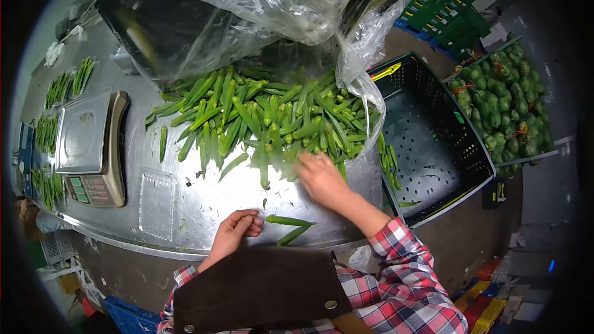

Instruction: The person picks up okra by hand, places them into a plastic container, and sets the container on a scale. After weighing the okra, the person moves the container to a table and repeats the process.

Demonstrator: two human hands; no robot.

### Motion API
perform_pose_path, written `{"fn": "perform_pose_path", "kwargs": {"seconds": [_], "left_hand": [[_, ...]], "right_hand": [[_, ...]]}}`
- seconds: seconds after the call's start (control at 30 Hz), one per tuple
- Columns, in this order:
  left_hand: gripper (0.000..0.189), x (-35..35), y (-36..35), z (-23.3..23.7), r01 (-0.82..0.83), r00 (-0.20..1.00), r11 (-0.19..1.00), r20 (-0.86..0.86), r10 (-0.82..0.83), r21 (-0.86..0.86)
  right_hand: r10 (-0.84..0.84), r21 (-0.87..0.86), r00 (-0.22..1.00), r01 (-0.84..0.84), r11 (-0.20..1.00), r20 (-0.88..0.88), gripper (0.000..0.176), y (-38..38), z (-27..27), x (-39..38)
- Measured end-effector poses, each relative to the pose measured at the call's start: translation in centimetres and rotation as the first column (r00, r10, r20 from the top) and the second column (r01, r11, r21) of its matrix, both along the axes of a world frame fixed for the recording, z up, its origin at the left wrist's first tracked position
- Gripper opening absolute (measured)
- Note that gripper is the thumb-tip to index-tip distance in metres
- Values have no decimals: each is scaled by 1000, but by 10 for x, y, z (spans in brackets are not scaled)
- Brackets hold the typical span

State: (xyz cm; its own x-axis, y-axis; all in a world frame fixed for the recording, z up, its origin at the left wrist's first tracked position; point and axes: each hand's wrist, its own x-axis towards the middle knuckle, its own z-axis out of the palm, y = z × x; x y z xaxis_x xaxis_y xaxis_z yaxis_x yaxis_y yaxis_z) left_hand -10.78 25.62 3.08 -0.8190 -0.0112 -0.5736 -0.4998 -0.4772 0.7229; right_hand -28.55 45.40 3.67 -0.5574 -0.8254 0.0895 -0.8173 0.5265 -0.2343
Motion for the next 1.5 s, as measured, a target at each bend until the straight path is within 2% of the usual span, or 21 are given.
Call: {"fn": "perform_pose_path", "kwargs": {"seconds": [0.1,0.2,0.27,0.37,0.4,0.47,0.57,0.63,0.67,0.73,0.8,0.87,0.9,1.0,1.03,1.13,1.2,1.27,1.37,1.43,1.5], "left_hand": [[22,12,-4,0,-34,999,999,15,33,11],[22,19,-8,-3,-65,998,998,3,65,8],[23,21,-10,-4,-87,996,996,-10,87,2],[23,18,-9,1,-105,994,994,-30,105,7],[23,14,-7,2,-99,994,995,-42,100,19],[25,7,-6,3,-67,994,997,-80,70,49],[27,-9,-4,8,-47,987,991,-145,65,129],[29,-22,3,11,-107,978,970,-155,142,218],[30,-28,5,9,-138,971,937,-143,192,320],[31,-35,10,-2,-200,954,835,-93,286,512],[29,-33,9,-9,-194,966,819,-39,255,540],[28,-25,3,-12,-173,977,802,-4,213,571],[26,-21,3,-17,-248,959,785,27,283,568],[22,-9,-8,-54,-215,933,727,-81,349,652],[31,-6,-11,-63,-210,932,756,-108,347,620],[44,-21,-3,-18,-354,898,753,-24,440,555],[52,-20,-4,-23,-267,926,724,-38,375,636],[49,-18,-4,-24,-204,952,715,-35,304,669],[41,-7,-6,-40,-226,949,727,-22,314,649],[40,-1,-10,-47,-265,933,761,-43,357,592],[40,3,-12,-50,-319,904,726,-35,427,610]], "right_hand": [[11,-188,986,21,982,167,22,6,12,5],[-243,-338,960,276,900,137,16,-3,20,-40],[-351,-358,936,341,869,39,17,-17,23,-70],[-75,-221,987,42,974,-143,15,-45,21,-89],[0,-92,980,-18,996,-198,17,-51,15,-89],[-3,-81,984,-11,997,-178,21,-55,1,-88],[-35,-290,975,-32,957,-220,24,-45,15,-77],[-43,-285,994,12,958,-104,24,-47,34,-40],[44,-392,999,-48,919,-19,22,-50,32,-18],[159,-399,939,-25,917,306,21,-58,33,21],[-100,-287,872,263,921,479,23,-61,26,22],[-308,-238,896,390,889,320,25,-65,-1,1],[-354,-160,894,406,900,274,25,-69,-13,-5],[-358,-40,912,372,927,198,26,-77,-29,-12],[-381,-93,911,398,913,161,28,-76,-28,-11],[-301,-104,857,375,921,419,29,-71,20,9],[-110,-133,748,258,957,655,30,-68,30,26],[-245,-79,827,327,942,506,30,-71,23,22],[-360,-75,884,397,915,299,31,-80,-14,2],[-360,-65,854,412,909,374,31,-87,-34,-7],[-368,-50,804,440,896,468,32,-90,-28,-6]]}}
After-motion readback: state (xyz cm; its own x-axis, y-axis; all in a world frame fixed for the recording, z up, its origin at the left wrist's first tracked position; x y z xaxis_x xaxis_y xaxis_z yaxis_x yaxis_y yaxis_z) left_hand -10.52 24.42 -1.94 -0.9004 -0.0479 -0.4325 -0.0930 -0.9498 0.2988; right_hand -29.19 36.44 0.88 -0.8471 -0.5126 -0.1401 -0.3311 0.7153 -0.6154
